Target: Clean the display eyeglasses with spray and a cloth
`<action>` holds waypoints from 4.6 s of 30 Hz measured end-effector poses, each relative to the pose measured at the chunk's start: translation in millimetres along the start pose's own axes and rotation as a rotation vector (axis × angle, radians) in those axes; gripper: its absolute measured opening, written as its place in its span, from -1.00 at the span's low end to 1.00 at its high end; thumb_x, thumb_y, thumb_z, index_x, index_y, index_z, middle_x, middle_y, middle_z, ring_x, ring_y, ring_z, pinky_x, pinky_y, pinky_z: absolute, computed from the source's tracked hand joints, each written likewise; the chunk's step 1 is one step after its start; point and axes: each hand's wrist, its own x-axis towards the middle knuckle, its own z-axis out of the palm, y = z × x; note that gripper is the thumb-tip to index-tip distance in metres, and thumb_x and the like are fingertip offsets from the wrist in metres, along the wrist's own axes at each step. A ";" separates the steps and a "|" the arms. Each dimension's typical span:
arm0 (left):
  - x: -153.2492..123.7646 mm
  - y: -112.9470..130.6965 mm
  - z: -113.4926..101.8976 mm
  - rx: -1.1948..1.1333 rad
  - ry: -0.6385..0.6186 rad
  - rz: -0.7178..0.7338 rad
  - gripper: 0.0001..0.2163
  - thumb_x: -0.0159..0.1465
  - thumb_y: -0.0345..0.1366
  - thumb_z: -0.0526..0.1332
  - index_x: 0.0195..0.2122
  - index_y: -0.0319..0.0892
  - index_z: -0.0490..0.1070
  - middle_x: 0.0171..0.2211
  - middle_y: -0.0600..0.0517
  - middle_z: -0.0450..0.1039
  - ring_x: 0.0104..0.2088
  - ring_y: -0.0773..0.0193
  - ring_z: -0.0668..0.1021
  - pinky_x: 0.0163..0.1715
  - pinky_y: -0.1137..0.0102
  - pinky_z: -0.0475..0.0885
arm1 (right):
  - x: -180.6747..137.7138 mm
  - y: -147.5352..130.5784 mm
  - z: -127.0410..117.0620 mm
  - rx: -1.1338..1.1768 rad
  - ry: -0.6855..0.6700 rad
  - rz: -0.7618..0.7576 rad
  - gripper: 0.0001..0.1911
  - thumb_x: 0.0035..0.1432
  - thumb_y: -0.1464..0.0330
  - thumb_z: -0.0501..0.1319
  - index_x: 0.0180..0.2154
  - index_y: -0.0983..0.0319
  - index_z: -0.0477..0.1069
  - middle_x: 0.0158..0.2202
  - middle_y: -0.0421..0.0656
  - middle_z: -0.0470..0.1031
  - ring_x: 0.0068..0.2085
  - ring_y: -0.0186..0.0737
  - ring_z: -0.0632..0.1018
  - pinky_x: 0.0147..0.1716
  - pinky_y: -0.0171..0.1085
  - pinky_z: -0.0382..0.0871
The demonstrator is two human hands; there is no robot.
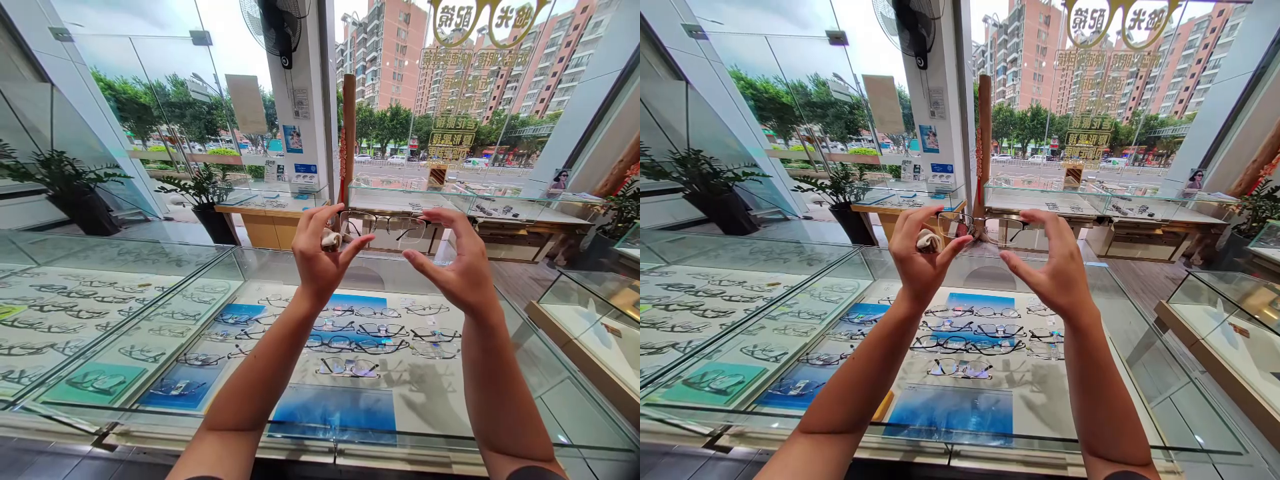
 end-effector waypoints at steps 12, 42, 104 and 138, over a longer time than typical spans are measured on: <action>2.1 11.2 -2.7 -0.069 -0.018 -0.075 -0.54 0.16 0.01 0.58 -0.01 -0.08 0.60 -0.12 -0.03 0.59 -0.11 0.15 0.59 -0.13 0.27 0.53 | 0.7 1.7 1.3 0.046 0.042 0.041 -0.56 0.22 0.05 0.51 0.05 0.05 0.56 -0.07 -0.14 0.65 -0.01 0.02 0.62 0.10 0.02 0.48; -2.0 -4.7 4.5 -0.276 -0.114 -0.292 -0.54 0.19 0.02 0.56 0.07 0.02 0.62 -0.04 -0.03 0.56 -0.08 0.16 0.60 -0.15 0.29 0.51 | 1.0 25.8 21.0 0.148 0.149 0.128 -0.53 0.25 0.09 0.48 0.10 0.02 0.45 0.09 -0.12 0.60 0.14 0.01 0.61 0.19 0.10 0.48; 2.7 -23.0 2.9 -0.233 -0.114 -0.333 -0.51 0.19 0.12 0.53 0.04 -0.03 0.66 -0.09 -0.05 0.70 -0.41 0.32 0.54 -0.39 0.34 0.43 | -4.3 -8.0 32.9 -0.129 0.317 -0.031 -0.69 0.40 0.12 0.35 0.13 -0.04 0.56 0.06 -0.14 0.64 0.10 0.11 0.61 0.20 0.19 0.45; 6.9 1.7 -7.2 0.046 0.062 0.050 -0.57 0.23 -0.02 0.54 0.03 -0.07 0.57 -0.10 -0.02 0.59 -0.06 0.12 0.62 -0.02 0.20 0.58 | -5.7 24.2 41.5 0.009 0.149 0.166 -0.46 0.31 0.09 0.40 0.26 0.07 0.52 0.18 -0.02 0.65 0.19 0.12 0.63 0.25 0.26 0.45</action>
